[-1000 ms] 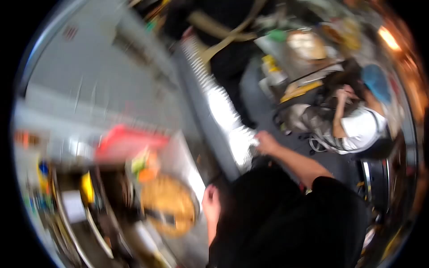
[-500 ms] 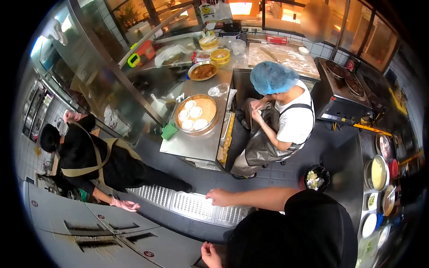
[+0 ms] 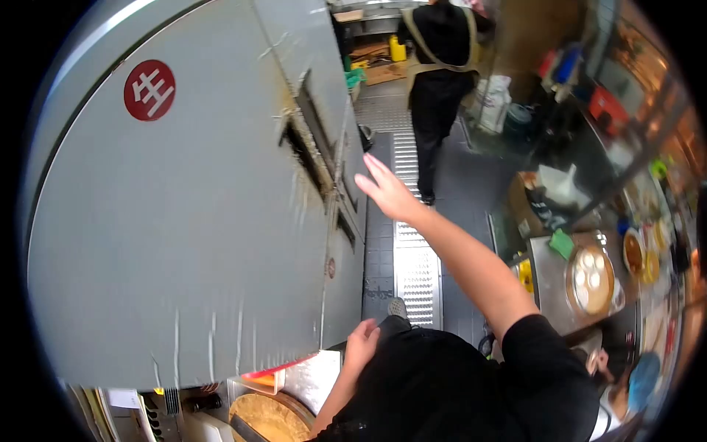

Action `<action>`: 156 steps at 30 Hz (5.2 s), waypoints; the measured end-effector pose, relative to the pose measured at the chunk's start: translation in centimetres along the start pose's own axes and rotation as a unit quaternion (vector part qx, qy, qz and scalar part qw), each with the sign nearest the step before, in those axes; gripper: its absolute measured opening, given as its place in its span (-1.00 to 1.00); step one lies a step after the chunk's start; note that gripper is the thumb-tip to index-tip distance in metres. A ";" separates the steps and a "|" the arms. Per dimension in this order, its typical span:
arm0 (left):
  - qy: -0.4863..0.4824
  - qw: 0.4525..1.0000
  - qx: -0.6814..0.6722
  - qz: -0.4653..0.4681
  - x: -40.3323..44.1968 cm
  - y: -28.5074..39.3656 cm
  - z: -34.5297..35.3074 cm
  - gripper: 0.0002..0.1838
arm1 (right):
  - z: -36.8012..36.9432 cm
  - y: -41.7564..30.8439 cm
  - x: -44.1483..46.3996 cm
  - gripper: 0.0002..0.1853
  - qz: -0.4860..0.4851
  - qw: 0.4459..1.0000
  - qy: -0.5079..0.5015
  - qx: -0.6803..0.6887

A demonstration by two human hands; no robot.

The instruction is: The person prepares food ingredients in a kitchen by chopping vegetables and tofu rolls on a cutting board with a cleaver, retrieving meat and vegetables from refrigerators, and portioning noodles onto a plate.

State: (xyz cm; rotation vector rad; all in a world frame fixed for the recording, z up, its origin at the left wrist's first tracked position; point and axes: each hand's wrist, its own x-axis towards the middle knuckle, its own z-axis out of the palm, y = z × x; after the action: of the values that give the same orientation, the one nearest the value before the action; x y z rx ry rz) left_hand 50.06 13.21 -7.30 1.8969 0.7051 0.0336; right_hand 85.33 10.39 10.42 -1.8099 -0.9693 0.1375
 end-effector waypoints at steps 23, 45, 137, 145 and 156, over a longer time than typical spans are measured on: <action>0.241 0.941 -0.178 -0.155 20.0 8.9 3.5 -0.68 | -0.2 9.7 31.2 -0.45 -0.007 0.998 -0.001 0.066; 0.638 0.749 0.034 0.174 57.8 55.3 -29.8 -0.51 | -30.9 59.7 27.7 -0.31 -0.089 0.990 0.092 -0.051; 0.692 0.672 0.251 -0.080 58.1 48.3 -31.4 -0.53 | -11.1 16.5 45.9 -0.64 -0.214 0.901 -0.112 0.359; 0.766 0.529 0.365 -0.015 61.1 49.9 -29.0 -0.34 | -15.5 34.7 30.9 -0.74 0.128 0.894 -0.335 0.268; 0.393 0.606 0.692 0.008 63.5 60.3 -31.8 -0.76 | -24.6 50.9 22.4 -0.87 0.501 0.805 -0.014 0.317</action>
State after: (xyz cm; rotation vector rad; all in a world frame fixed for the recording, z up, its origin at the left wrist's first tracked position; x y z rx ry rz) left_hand 119.14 54.61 39.45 3.4609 1.6016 0.4960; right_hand 140.63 0.13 -12.71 -1.4821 0.1462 1.0188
